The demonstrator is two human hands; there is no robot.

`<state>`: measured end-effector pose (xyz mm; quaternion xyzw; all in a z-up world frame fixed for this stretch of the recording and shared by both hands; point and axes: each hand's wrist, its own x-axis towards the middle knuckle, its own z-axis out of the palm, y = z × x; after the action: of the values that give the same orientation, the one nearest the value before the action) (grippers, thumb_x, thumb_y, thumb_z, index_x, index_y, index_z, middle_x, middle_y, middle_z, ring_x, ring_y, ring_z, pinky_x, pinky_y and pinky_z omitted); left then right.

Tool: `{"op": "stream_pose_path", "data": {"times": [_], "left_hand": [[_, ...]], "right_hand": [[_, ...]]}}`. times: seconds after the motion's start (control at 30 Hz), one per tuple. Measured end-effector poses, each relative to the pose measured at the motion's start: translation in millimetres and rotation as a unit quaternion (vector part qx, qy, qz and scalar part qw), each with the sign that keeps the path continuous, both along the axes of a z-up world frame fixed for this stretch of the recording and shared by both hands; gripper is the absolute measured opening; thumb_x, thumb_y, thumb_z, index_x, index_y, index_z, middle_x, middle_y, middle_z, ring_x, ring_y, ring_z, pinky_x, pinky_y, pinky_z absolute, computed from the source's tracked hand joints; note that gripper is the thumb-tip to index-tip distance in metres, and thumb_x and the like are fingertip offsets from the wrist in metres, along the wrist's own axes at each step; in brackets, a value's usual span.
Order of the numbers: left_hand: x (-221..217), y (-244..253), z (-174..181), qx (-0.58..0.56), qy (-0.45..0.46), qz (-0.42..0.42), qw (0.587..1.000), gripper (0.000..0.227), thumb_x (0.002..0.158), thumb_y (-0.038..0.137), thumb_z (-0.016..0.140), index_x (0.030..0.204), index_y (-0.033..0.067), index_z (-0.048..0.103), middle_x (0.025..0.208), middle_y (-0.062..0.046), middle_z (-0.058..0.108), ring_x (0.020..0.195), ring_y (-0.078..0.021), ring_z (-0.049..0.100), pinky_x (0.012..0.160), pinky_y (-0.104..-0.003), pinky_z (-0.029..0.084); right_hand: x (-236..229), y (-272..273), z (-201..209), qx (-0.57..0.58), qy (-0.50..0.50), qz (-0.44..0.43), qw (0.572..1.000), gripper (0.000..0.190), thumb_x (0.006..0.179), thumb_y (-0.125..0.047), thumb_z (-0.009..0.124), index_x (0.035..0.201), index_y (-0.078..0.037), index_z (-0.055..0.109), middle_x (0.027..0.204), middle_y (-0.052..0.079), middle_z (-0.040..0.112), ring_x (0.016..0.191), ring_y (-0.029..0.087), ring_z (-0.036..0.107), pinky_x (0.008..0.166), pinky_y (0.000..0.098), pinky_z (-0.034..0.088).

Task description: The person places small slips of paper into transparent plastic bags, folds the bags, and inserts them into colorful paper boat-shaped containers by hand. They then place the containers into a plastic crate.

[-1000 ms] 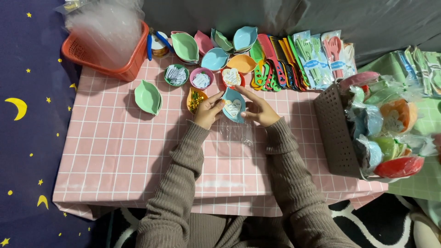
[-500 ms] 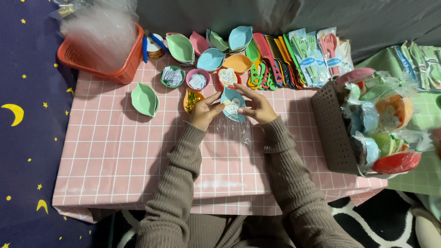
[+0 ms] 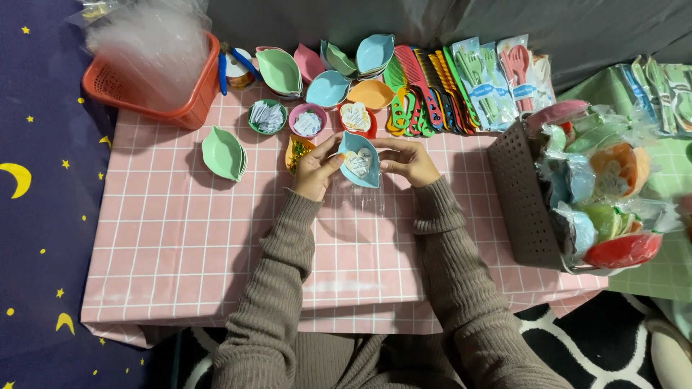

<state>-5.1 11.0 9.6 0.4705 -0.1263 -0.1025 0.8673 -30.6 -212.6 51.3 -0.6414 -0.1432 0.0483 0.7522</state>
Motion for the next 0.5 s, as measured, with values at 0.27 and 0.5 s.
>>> {"op": "stream_pose_path", "data": {"times": [0.27,0.5], "left_hand": [[-0.5,3.3,3.7,0.031,-0.019,-0.009,0.999,0.06,0.093,0.01,0.075,0.146,0.0074,0.049,0.144,-0.021,0.052,0.124,-0.0296,0.058,0.103,-0.043,0.053],[2.2,5.0,6.1,0.085,-0.07,-0.036,0.993,0.06,0.091,0.006,0.075,0.145,0.017,0.054,0.13,-0.011,0.06,0.115,-0.0215,0.06,0.102,-0.041,0.053]], "right_hand": [[10.1,1.7,-20.8,0.026,0.028,-0.074,0.997,0.033,0.081,0.004,0.079,0.112,0.007,0.069,0.082,0.012,0.067,0.072,0.014,0.072,0.063,0.0263,0.065],[5.6,5.0,-9.5,-0.034,0.021,-0.085,0.996,0.03,0.083,0.002,0.078,0.112,0.002,0.072,0.084,0.011,0.069,0.078,0.012,0.07,0.071,0.0278,0.064]]}}
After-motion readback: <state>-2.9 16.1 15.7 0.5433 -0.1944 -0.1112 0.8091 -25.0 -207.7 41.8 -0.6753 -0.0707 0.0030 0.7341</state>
